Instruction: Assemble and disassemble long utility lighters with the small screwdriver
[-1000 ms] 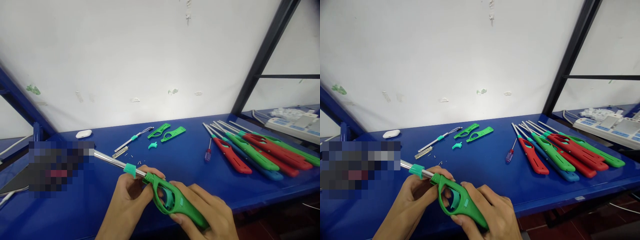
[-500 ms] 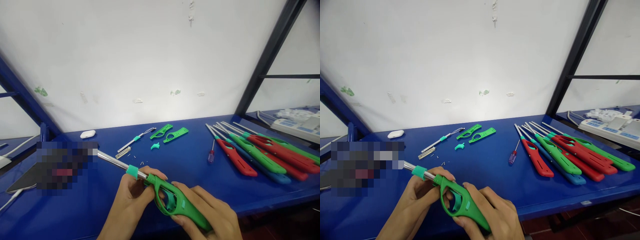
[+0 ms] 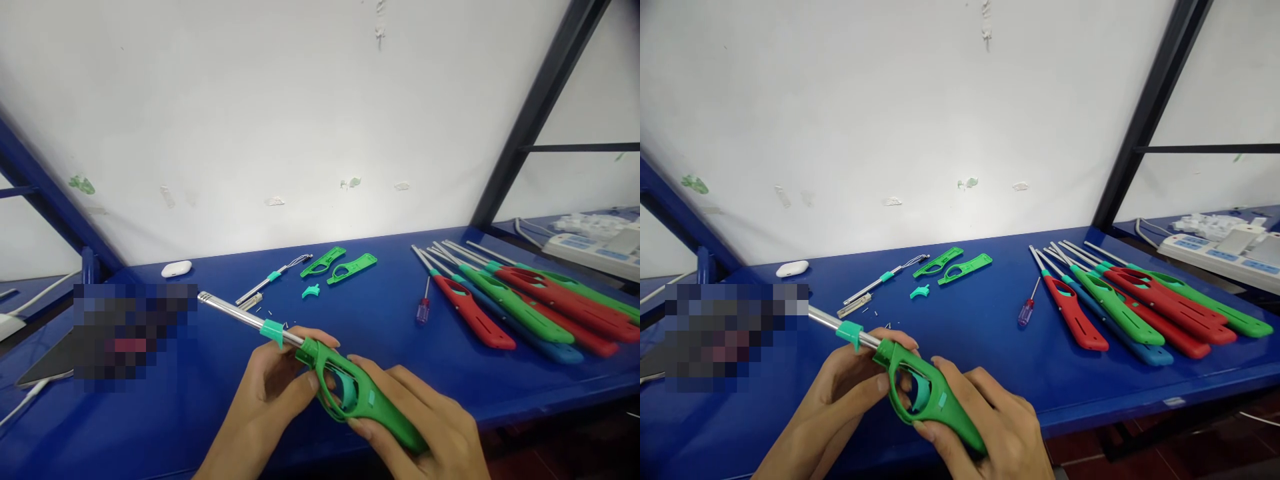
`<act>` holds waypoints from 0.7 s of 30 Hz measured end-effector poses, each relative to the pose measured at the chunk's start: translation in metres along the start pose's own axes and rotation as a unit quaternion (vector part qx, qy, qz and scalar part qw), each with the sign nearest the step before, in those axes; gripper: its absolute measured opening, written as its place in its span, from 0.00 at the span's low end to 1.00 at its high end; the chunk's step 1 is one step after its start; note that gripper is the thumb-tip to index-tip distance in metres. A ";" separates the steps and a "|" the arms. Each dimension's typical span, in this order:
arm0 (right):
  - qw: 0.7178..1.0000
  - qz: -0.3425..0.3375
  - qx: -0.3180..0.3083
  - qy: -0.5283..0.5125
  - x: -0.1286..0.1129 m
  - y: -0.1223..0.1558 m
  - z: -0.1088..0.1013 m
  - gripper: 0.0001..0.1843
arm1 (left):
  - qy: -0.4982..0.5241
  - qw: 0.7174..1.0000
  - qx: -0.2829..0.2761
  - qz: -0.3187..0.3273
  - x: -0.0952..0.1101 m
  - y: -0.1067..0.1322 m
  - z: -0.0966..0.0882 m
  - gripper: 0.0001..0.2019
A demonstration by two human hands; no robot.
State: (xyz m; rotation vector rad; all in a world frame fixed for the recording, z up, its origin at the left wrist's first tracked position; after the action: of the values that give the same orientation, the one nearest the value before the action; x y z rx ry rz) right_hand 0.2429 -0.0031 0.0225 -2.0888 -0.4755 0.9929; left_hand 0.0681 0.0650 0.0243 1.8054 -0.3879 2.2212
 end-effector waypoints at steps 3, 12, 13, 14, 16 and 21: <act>1.000 0.000 -0.004 0.008 -0.001 0.000 0.000 0.21 | 0.070 0.997 -0.031 0.007 0.004 0.001 0.004 0.10; 0.999 0.014 -0.032 0.042 0.001 -0.001 0.001 0.21 | 0.083 0.995 -0.050 -0.016 0.008 -0.006 0.015 0.18; 0.998 0.017 -0.034 0.042 0.002 0.000 0.001 0.21 | 0.082 0.995 -0.049 -0.015 0.008 -0.006 0.015 0.18; 0.998 0.020 -0.034 0.041 0.002 0.000 0.001 0.21 | 0.081 0.996 -0.048 -0.014 0.008 -0.006 0.015 0.18; 0.999 0.020 -0.028 0.039 0.002 0.001 0.000 0.21 | 0.076 0.996 -0.042 -0.011 0.007 -0.005 0.013 0.18; 0.999 0.021 -0.026 0.023 0.002 0.000 0.001 0.21 | 0.066 0.997 -0.026 -0.010 0.004 -0.005 0.010 0.17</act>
State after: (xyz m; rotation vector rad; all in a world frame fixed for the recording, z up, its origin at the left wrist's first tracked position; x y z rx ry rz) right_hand 0.2434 -0.0016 0.0210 -2.1710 -0.4403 0.9647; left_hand 0.0778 0.0659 0.0304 1.6190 -0.3958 2.2802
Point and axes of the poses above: each hand's wrist, its own y-axis away from the middle knuckle, its own z-axis out of the palm, x = y × z, the point moved 7 cm from there along -y, towards the middle knuckle, and after that the axes turned 1 degree about z, right-handed, at the moved point
